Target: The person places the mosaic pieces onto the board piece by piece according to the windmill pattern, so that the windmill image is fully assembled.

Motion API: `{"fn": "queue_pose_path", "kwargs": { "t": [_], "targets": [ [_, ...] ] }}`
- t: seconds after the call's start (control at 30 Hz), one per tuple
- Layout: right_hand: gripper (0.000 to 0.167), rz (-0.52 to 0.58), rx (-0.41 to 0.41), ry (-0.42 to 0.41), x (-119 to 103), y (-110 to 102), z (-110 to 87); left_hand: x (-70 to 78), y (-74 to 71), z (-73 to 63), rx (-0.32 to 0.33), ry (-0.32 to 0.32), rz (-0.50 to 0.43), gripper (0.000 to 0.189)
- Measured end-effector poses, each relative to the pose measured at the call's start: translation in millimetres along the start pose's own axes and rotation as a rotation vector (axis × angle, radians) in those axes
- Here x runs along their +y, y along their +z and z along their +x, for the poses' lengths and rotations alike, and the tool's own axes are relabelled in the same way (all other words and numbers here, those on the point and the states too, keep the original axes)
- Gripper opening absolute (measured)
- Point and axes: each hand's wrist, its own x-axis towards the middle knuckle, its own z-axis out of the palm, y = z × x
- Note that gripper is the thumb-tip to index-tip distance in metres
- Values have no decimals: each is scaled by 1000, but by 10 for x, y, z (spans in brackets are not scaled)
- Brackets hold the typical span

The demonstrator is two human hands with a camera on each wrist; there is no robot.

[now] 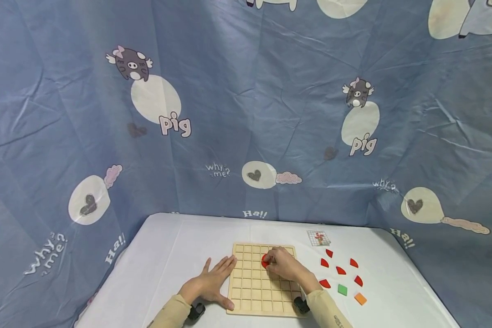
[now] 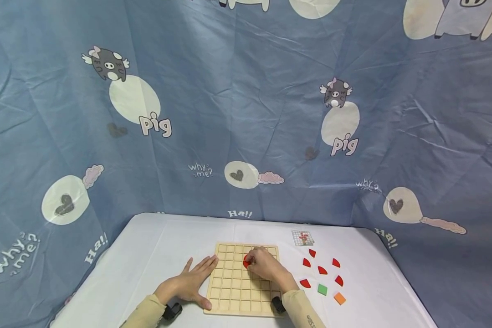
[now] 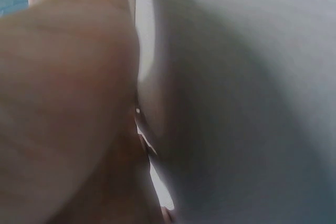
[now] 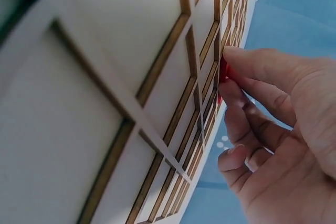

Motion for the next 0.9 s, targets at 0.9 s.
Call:
{"fn": "queue_pose_path", "kwargs": {
  "t": [0.9],
  "targets": [
    [10, -18, 56, 15, 8, 62, 18, -5, 3, 1, 13, 15, 6, 130]
  ]
}}
